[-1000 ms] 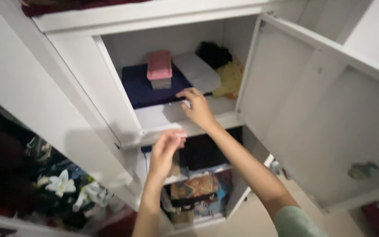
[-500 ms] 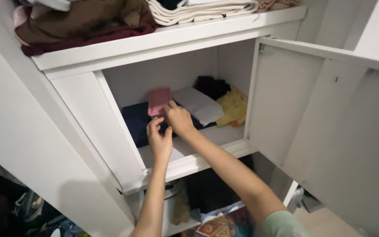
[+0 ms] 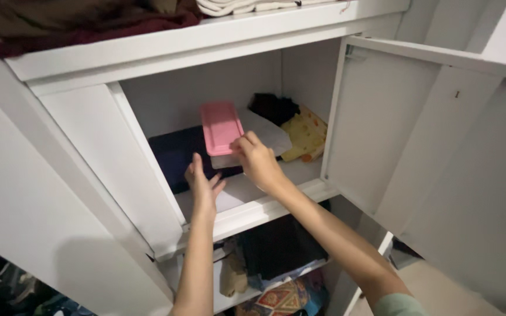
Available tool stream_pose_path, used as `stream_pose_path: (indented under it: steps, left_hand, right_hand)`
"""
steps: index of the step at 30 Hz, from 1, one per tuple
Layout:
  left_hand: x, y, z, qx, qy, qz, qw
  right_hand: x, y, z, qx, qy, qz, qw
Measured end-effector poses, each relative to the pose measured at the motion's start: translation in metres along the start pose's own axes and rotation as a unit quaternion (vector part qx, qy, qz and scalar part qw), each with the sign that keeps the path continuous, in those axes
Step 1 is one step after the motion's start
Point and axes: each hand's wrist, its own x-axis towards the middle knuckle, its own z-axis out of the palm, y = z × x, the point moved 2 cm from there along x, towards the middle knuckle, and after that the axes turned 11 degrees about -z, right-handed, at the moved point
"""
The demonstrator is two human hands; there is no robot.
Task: The person picks up several personal items from a bed and places them into various compartments of a white cabinet.
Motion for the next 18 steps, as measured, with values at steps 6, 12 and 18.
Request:
stream_pose_path:
  steps: [6,12,18]
  left_hand:
    - [-0.044,0.002,0.008,-0.133,-0.255,0.014,0.958]
    - [-0.097,0.004,0.005,-0.049,-0.167,0.061,0.983]
    - [-0.150,0.003,-0.007,0.002,-0.145,0.036,0.989]
  right_hand:
    - [-0.037,-0.059,-0.064,0.033,-0.024,0.008,0.999]
    - [-0.053,-0.031,-0.101,0.172,-0.056,-0.021,0.983]
    - [-0.037,0.066,-0.053,-0.034,0.027,0.083,0.996]
